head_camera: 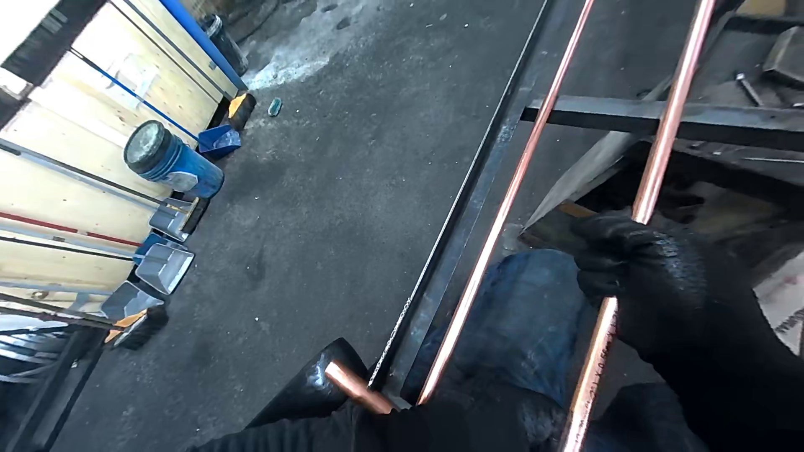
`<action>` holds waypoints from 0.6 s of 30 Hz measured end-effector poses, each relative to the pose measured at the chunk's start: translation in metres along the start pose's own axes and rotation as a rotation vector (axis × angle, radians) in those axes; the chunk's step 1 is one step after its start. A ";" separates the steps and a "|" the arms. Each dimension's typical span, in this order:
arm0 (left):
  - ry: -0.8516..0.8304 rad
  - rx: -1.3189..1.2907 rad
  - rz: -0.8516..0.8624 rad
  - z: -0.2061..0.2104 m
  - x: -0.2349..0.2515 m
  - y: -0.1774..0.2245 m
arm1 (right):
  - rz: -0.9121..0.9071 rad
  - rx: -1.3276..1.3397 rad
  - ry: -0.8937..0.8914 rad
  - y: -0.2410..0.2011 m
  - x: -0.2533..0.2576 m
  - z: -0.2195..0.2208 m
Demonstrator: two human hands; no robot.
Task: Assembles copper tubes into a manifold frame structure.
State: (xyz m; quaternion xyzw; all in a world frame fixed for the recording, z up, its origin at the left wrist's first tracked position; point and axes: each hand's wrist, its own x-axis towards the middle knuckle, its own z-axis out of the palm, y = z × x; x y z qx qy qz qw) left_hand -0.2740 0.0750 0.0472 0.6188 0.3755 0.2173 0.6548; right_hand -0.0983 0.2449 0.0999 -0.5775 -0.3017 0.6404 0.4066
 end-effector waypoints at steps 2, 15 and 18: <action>-0.006 0.180 -0.204 -0.014 0.002 0.070 | -0.118 -0.261 0.102 0.000 0.000 0.001; 0.600 0.172 -0.040 -0.109 -0.049 0.076 | -0.497 -0.860 0.038 -0.028 0.010 0.076; 0.526 0.196 -0.128 -0.111 -0.048 0.068 | -0.188 -0.450 -0.009 -0.020 0.022 0.097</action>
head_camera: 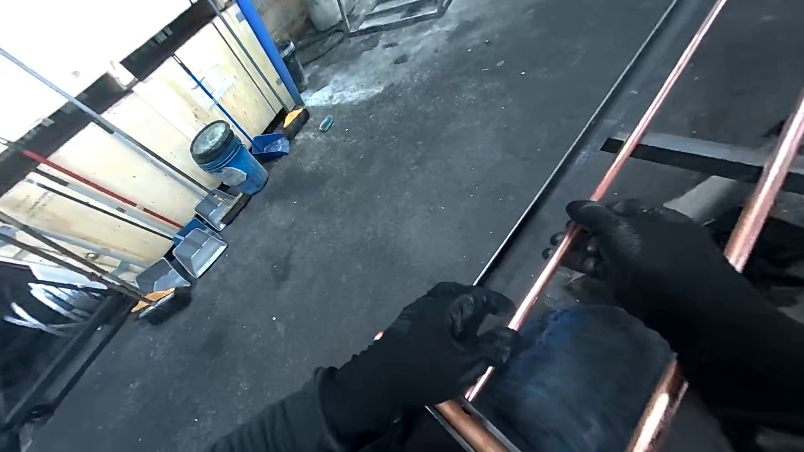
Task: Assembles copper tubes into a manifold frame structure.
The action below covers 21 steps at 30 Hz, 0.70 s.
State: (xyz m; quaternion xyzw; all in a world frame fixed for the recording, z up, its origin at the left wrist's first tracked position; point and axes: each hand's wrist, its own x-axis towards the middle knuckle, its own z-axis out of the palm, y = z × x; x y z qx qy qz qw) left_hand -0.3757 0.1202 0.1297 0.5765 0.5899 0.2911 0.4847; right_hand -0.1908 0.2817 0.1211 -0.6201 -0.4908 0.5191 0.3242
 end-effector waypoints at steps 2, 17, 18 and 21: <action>0.005 0.017 0.009 0.001 0.002 -0.006 | 0.132 0.272 -0.043 0.004 0.006 0.008; -0.136 0.042 -0.027 0.005 0.009 -0.018 | 0.154 0.630 -0.095 0.017 0.009 0.028; -0.136 0.013 -0.019 0.005 0.009 -0.020 | 0.135 0.609 -0.097 0.017 0.008 0.028; -0.137 -0.003 -0.005 0.006 0.008 -0.021 | 0.101 0.540 -0.084 0.019 0.004 0.030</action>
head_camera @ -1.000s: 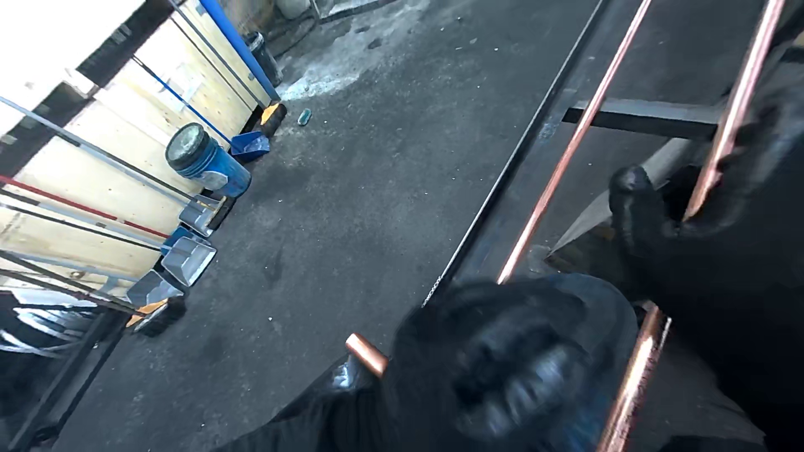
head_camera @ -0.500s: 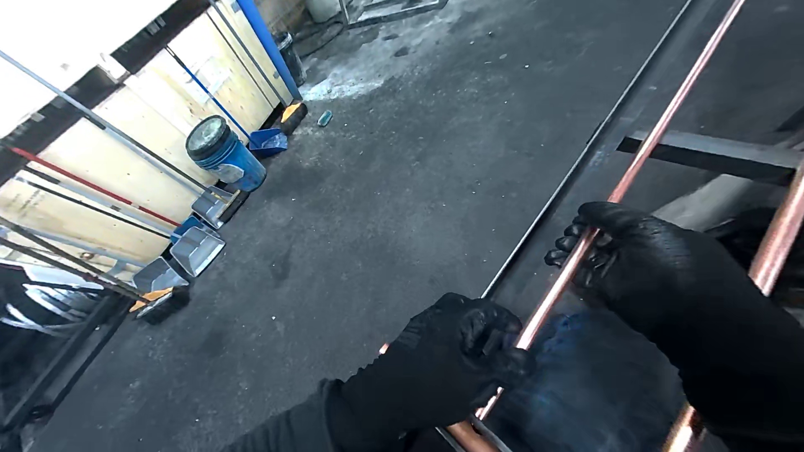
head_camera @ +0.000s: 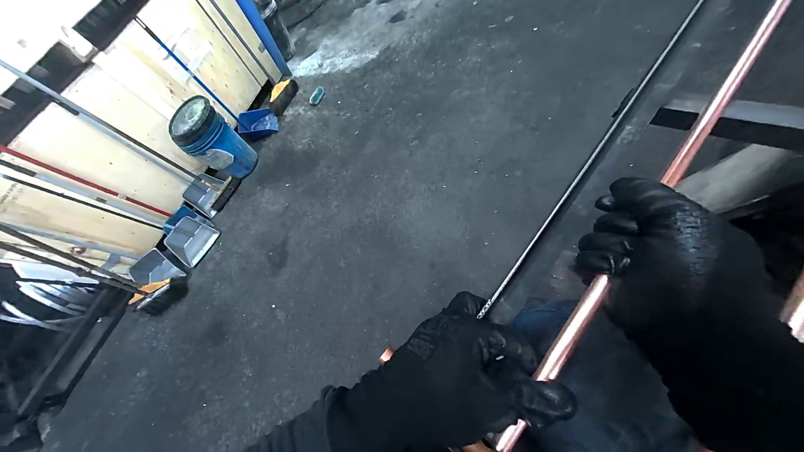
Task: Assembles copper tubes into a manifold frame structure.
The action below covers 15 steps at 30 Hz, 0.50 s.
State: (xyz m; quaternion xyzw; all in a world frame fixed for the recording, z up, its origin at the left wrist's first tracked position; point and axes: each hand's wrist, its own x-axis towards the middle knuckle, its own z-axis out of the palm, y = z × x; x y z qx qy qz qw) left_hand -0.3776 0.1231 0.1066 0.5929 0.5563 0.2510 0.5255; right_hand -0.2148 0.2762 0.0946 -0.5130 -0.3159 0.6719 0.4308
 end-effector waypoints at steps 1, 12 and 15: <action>-0.009 -0.004 0.004 0.000 0.000 0.001 | -0.004 -0.001 0.005 0.002 -0.003 0.001; -0.022 -0.122 0.043 -0.003 -0.004 0.002 | -0.004 -0.022 0.054 -0.002 -0.008 0.007; -0.017 -0.110 0.032 -0.001 -0.003 0.001 | -0.031 -0.042 0.050 0.003 -0.009 0.006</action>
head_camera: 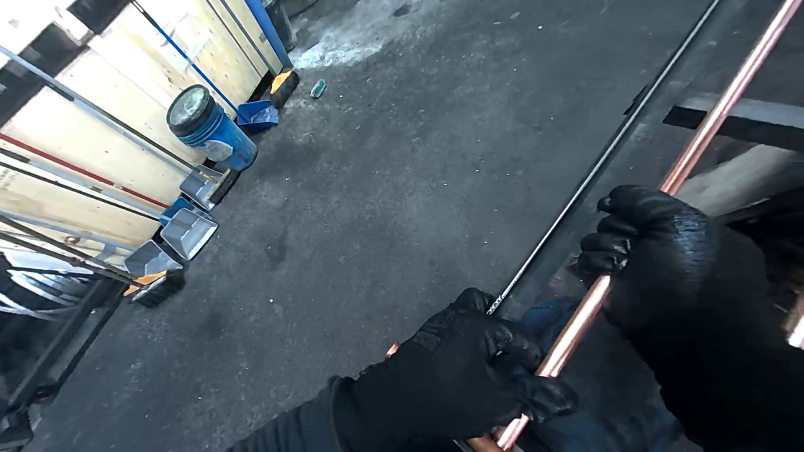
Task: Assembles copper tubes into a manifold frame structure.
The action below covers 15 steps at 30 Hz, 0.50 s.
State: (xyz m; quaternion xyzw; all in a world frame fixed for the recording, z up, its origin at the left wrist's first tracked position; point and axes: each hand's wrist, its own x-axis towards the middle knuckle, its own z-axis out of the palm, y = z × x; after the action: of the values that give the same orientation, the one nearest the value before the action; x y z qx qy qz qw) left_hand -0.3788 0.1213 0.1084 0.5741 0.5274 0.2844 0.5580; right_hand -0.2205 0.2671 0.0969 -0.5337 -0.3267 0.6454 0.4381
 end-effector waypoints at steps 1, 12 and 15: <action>0.002 0.008 -0.002 0.001 0.001 0.000 | -0.013 -0.020 0.009 0.001 -0.001 0.001; 0.000 0.097 -0.027 0.001 0.003 -0.005 | -0.029 -0.170 0.226 0.005 -0.006 0.019; -0.016 0.106 -0.017 0.001 0.004 -0.005 | -0.017 -0.135 0.218 0.006 -0.004 0.017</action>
State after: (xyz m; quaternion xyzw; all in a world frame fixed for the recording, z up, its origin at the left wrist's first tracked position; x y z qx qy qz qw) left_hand -0.3786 0.1235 0.1025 0.6004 0.5422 0.2467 0.5336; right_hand -0.2378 0.2616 0.0974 -0.6262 -0.3241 0.5563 0.4397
